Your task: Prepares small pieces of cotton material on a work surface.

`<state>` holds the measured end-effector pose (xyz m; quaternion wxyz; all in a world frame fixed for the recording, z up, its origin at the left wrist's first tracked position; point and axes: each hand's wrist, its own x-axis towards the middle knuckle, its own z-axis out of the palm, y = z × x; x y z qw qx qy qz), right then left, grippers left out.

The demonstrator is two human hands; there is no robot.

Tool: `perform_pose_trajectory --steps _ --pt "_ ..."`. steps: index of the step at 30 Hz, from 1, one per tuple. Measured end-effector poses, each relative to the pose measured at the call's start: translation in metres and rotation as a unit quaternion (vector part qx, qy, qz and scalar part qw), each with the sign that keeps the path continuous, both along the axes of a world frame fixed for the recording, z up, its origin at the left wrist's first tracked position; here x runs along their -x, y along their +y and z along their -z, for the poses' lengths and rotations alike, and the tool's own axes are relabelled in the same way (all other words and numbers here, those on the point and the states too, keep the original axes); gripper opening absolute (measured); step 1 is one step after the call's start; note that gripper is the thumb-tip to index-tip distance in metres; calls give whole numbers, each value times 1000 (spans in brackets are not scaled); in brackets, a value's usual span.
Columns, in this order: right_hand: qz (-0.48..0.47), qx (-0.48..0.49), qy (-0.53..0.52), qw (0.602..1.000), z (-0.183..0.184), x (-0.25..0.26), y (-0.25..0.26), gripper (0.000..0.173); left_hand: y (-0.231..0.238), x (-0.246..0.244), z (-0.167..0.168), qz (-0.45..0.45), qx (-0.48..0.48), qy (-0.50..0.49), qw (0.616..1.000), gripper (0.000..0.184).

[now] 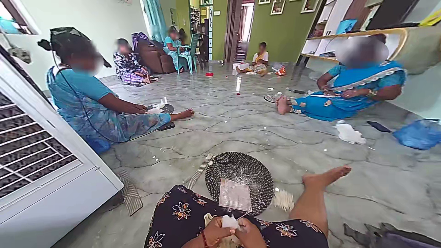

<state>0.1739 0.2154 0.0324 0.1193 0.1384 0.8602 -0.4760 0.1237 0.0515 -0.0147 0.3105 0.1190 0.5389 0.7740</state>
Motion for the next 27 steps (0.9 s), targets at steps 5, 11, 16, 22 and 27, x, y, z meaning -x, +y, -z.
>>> perform_pose_trajectory --steps 5,11,16,22,27 --pt "-4 -14 -6 1000 -4 6 -5 34 4 7 -4 -16 72 -11 997 25" --pt "57 154 -2 986 7 -2 0 26 2 3 -13 -20 78 -33 996 23" --pt "55 143 5 988 4 -3 0 27 3 4 -13 -12 105 -12 994 25" --pt "50 142 12 989 3 -4 -1 29 2 4 -8 -11 102 -12 995 25" --pt "48 143 16 989 3 -5 0 30 3 4 -9 -17 92 -23 995 23"
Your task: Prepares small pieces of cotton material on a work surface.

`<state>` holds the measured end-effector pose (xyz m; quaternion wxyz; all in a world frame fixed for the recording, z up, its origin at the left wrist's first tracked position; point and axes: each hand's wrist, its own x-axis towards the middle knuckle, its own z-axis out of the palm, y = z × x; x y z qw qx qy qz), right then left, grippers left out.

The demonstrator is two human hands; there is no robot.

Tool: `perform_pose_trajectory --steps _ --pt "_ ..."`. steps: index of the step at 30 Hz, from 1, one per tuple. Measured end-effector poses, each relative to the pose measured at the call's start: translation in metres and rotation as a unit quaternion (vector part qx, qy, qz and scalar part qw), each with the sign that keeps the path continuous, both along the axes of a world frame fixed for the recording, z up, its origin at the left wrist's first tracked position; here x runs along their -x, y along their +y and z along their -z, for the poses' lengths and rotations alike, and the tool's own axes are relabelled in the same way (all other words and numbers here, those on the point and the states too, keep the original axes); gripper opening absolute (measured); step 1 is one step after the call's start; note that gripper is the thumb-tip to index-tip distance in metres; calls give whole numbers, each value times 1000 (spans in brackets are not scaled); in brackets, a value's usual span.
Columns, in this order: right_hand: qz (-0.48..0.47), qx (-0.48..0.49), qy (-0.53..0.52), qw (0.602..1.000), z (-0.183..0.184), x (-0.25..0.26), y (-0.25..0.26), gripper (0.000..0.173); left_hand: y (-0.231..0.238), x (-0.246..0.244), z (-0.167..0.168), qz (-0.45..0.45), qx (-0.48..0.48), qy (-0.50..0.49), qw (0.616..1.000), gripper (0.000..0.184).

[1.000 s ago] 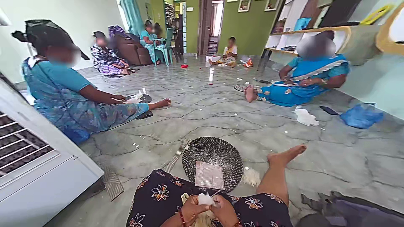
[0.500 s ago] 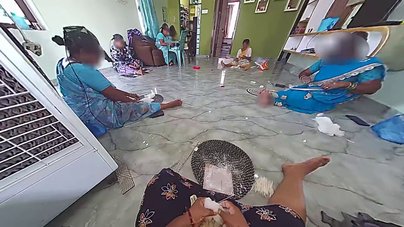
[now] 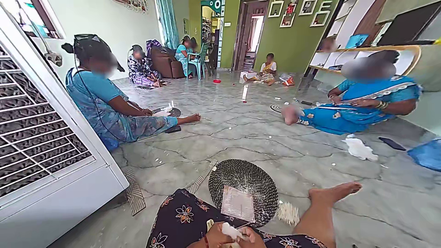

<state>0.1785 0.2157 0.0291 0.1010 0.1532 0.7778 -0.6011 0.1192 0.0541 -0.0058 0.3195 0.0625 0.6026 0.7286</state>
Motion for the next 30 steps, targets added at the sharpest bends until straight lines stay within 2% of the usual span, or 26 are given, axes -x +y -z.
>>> perform_pose_trajectory --steps 30 --pt "-7 -12 -1 1000 1 2 1 28 -1 -1 1 -6 7 36 999 22"
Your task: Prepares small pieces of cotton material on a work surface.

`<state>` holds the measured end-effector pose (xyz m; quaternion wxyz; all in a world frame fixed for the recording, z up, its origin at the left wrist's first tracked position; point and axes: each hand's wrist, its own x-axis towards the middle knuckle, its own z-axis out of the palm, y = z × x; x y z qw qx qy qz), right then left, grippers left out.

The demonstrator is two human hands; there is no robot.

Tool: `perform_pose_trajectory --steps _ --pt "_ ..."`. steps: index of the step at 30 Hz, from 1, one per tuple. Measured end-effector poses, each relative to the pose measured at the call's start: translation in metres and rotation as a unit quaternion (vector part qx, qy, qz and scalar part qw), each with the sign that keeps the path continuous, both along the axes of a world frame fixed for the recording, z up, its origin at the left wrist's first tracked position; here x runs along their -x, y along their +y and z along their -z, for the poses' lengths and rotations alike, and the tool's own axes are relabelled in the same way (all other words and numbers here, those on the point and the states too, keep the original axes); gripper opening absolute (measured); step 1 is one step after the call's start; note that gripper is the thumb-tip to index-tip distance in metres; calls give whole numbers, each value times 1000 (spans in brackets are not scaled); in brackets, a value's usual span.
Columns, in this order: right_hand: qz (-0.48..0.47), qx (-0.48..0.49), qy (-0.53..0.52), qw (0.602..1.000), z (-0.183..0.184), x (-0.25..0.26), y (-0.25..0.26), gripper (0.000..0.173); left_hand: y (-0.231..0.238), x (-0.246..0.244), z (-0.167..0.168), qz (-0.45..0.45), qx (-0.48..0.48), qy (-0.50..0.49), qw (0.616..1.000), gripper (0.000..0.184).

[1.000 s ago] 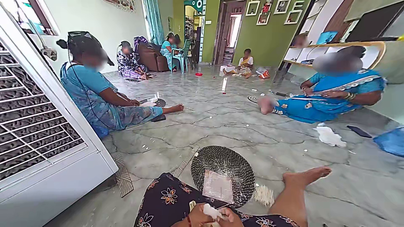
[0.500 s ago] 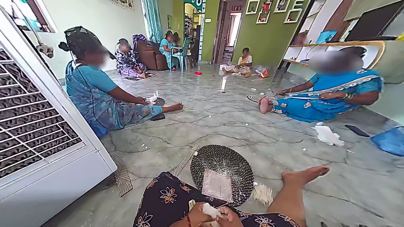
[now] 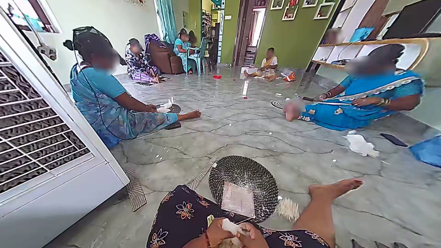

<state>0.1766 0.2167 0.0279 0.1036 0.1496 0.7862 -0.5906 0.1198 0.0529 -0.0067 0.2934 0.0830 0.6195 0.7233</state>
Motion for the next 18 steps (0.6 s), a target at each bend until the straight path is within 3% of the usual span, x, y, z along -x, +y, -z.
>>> perform_pose_trajectory --steps 18 --pt "-4 -55 -3 998 0 5 -3 26 1 2 1 -26 5 -6 1000 25"
